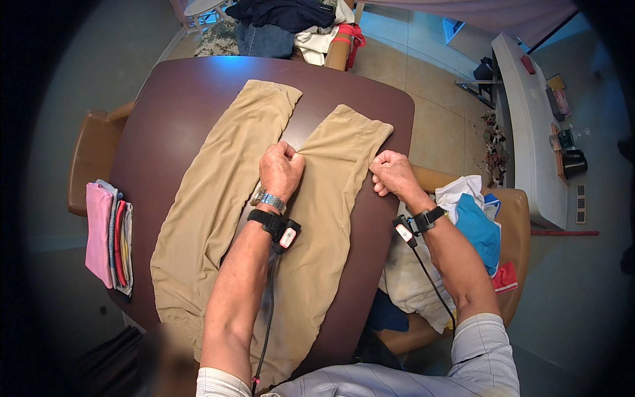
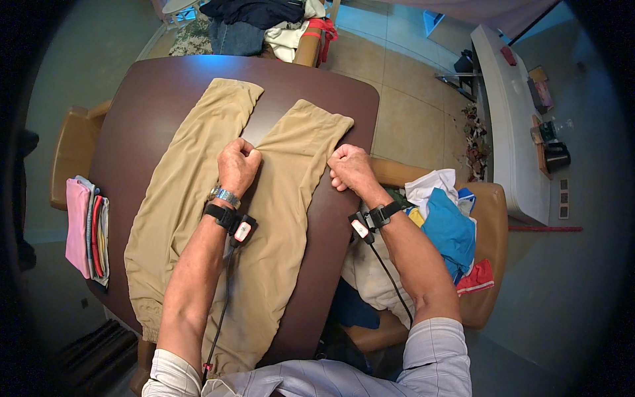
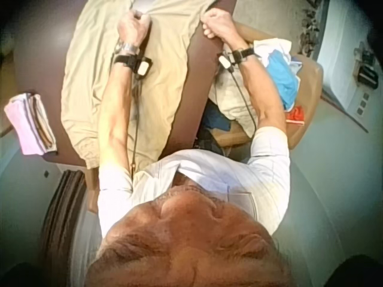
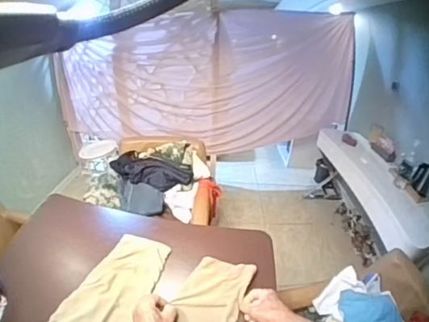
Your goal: The person folds a pair of beige trousers on a brown table. They lay the trousers flat, smooth the fabric, fold each leg inward, and then fold the garment in half lengthwise. A stack of folded clothes is visible on the left side of the table.
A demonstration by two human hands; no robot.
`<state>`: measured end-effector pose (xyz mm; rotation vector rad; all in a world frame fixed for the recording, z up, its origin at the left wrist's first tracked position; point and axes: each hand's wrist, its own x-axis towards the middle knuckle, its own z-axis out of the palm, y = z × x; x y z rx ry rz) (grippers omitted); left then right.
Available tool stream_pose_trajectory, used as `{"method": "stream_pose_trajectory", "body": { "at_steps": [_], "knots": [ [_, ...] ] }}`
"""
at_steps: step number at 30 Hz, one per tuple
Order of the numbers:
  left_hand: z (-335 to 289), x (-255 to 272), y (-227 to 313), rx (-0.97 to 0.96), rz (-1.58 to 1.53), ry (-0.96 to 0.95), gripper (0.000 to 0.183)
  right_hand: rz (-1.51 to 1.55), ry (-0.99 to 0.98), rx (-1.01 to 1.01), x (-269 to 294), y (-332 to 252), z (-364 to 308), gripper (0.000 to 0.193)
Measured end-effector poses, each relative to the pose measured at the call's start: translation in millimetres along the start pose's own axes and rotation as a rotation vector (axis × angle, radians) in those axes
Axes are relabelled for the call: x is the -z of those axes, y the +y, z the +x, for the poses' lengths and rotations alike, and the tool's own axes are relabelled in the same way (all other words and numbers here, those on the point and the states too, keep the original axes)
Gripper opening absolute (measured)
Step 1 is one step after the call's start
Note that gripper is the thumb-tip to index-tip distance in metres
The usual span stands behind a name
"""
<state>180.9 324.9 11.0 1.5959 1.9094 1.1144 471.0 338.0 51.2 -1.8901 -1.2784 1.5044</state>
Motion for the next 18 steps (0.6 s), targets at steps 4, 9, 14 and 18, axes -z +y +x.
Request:
{"method": "stream_pose_trajectory", "body": {
  "at_steps": [4,9,14,18],
  "knots": [
    [1,1,-1,0.027,-0.012,-0.008,0.013,-0.008,0.019,-0.032,-1,-1,0,0.008],
    [7,8,-4,0.086,0.013,-0.013,0.012,-0.019,0.041,-0.040,-1,-3,-2,0.006],
    [14,14,-11,0.019,0.127,-0.006,0.011,-0.030,0.065,-0.017,-2,-2,-1,0.006],
    [18,14,-18,-0.050,0.226,0.033,0.011,-0.014,0.102,-0.009,-3,1,-2,0.007]
  ]
}}
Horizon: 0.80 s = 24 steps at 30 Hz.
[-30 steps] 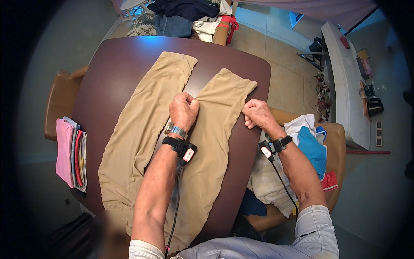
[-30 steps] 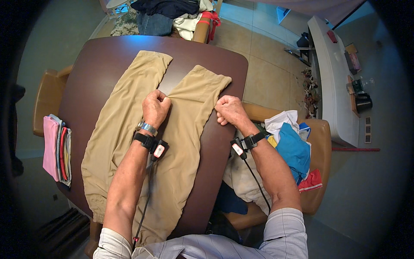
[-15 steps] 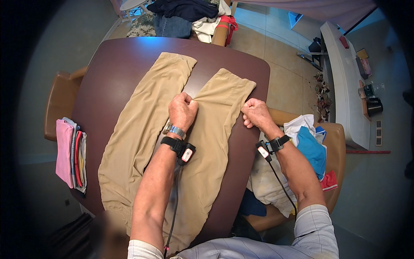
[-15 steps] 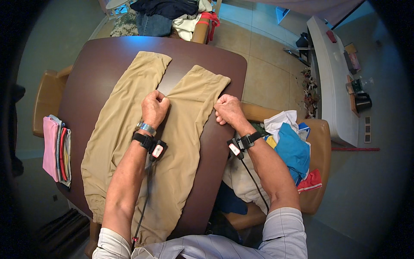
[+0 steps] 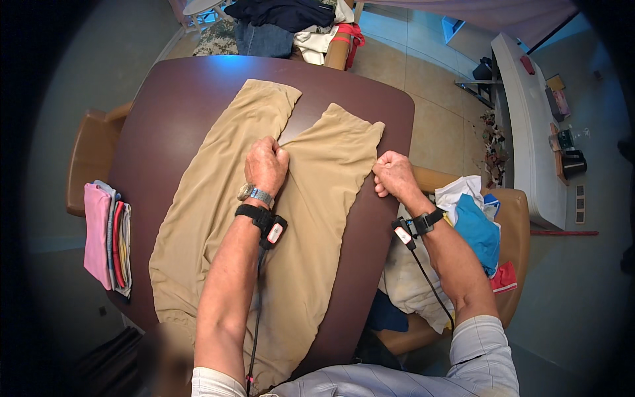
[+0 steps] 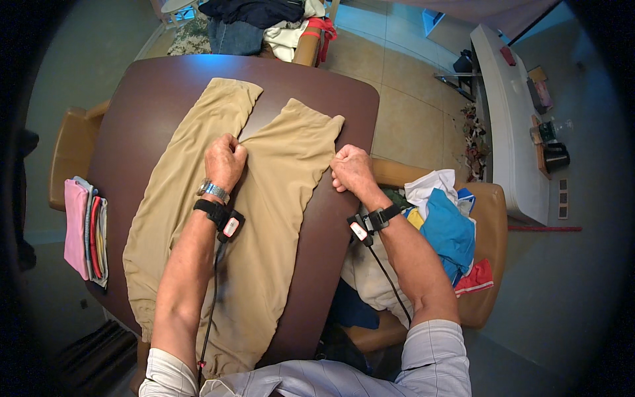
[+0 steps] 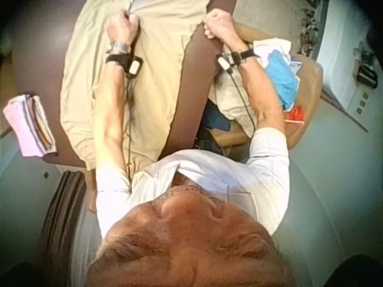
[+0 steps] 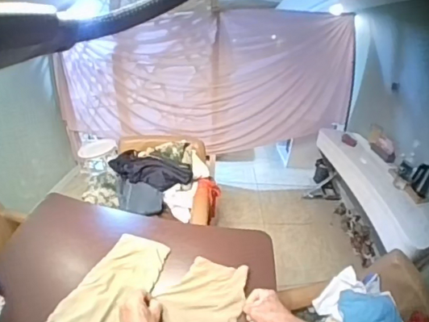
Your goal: The person folds a pair of beige trousers on a brown table. They lay the trousers flat, smooth the fabric, fold each leg inward, and then fold the garment in half lengthwise. A stack of folded clothes is visible on the left side of the table.
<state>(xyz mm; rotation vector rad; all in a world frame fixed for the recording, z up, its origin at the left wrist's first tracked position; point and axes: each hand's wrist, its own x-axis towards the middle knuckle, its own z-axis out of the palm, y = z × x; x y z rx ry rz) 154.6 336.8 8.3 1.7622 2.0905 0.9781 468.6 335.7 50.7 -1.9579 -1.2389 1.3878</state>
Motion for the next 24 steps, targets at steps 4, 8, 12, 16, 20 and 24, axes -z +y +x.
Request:
{"method": "stream_pose_trajectory", "body": {
  "at_steps": [4,8,12,16,20,24],
  "knots": [
    [2,-1,-8,-0.034,0.096,0.022,0.009,-0.027,0.016,0.018,0,-1,-1,0.009],
    [2,2,-3,-0.077,0.182,-0.019,0.010,-0.032,0.016,0.021,-1,-3,-2,0.010],
    [-1,9,5,-0.089,0.229,-0.077,0.016,-0.048,0.020,0.005,-2,-5,-1,0.010],
    [-31,31,43,-0.315,0.165,-0.003,0.020,-0.048,0.013,0.017,-2,-3,-1,0.009],
    [-102,39,88,-0.550,0.002,-0.258,0.044,-0.045,0.015,-0.003,-3,-2,1,0.011],
    [-155,29,83,-0.640,0.098,-0.479,0.076,-0.058,-0.051,0.005,4,-3,7,0.017]
  ]
}}
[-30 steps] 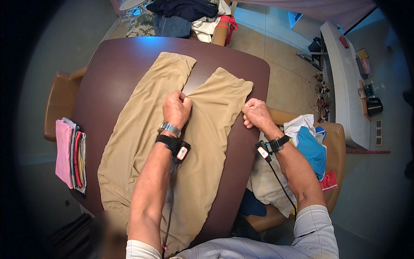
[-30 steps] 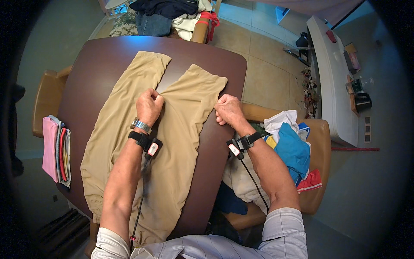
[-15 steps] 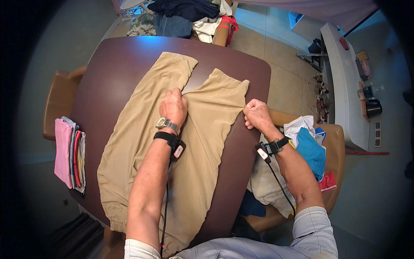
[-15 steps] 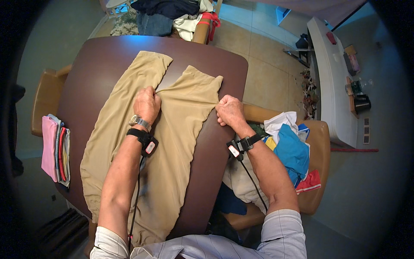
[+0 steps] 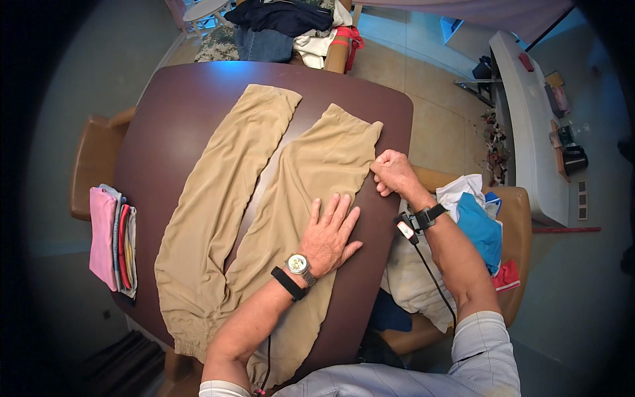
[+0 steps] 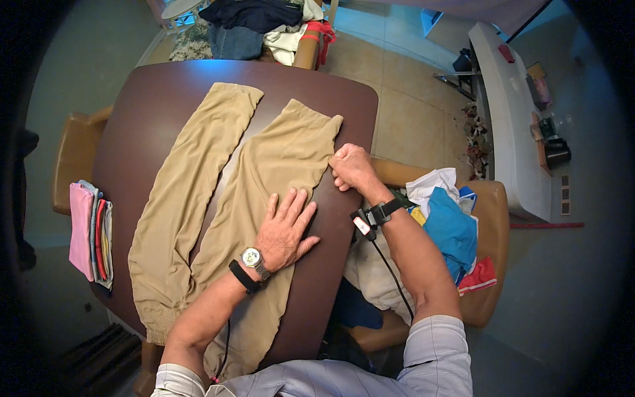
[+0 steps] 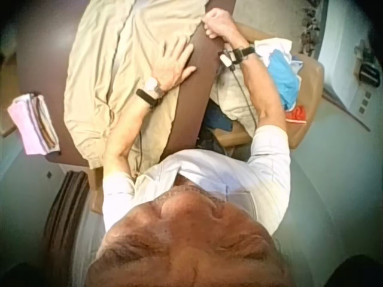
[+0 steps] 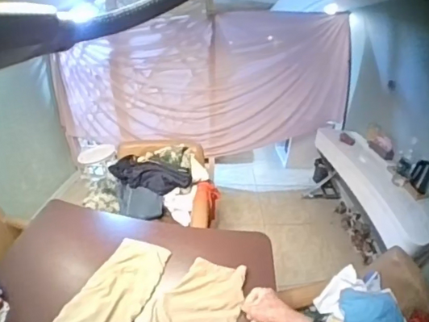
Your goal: The person folds a pair of beige trousers on a brown table. They lay the trousers flat, smooth the fabric, fold each leg inward, and then fold the garment in half lengthwise. A stack of folded clothes is visible on the left side of the table.
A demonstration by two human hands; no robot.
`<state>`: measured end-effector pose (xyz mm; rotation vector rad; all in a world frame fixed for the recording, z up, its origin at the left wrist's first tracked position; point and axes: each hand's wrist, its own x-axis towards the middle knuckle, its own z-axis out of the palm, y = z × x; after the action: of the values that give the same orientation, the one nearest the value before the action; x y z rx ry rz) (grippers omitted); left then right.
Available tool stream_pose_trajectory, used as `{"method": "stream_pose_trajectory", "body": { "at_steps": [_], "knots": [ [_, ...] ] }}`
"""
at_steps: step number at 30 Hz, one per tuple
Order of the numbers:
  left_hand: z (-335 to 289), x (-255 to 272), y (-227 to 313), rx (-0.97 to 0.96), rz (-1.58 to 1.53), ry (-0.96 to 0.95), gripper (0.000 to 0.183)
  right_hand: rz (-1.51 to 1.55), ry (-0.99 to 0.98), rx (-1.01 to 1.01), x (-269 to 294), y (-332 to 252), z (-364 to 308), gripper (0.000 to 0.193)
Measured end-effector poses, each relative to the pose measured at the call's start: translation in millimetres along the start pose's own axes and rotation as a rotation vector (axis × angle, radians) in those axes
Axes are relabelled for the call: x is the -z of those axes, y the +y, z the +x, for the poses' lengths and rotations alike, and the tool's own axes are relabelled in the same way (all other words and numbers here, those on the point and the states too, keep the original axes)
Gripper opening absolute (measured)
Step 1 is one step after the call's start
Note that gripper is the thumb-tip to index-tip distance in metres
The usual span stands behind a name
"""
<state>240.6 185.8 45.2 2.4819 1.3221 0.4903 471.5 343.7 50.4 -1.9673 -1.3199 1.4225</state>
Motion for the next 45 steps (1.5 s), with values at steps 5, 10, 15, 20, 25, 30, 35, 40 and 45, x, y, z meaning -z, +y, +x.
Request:
{"method": "stream_pose_trajectory", "body": {
  "at_steps": [5,10,15,20,25,30,35,40,45],
  "knots": [
    [-12,-16,-7,-0.039,0.049,-0.062,0.081,0.052,0.095,0.065,18,-9,24,0.039],
    [-12,-12,-9,-0.049,0.031,-0.111,0.081,0.186,-0.002,0.101,23,-25,45,0.043],
    [-13,-12,-11,-0.053,0.029,-0.125,0.082,0.128,-0.150,0.016,38,-38,72,0.023],
    [-14,-12,-11,-0.048,0.032,-0.129,0.082,-0.264,-0.095,0.128,48,-54,89,0.026],
    [-13,-13,-11,-0.058,0.032,-0.130,0.083,-0.319,0.130,0.301,49,-44,119,0.019],
    [-14,-15,-11,-0.058,0.022,-0.123,0.083,-0.216,0.163,0.437,37,-36,126,0.022],
    [-16,-16,-12,-0.047,0.027,-0.132,0.082,-0.114,0.125,0.347,28,-38,127,0.026],
    [-11,-11,-11,-0.062,-0.003,-0.135,0.083,-0.373,0.329,0.453,27,-30,139,0.026],
    [-16,1,-10,0.062,-0.256,0.052,0.073,-0.441,0.356,0.447,15,-40,118,0.030]
  ]
}}
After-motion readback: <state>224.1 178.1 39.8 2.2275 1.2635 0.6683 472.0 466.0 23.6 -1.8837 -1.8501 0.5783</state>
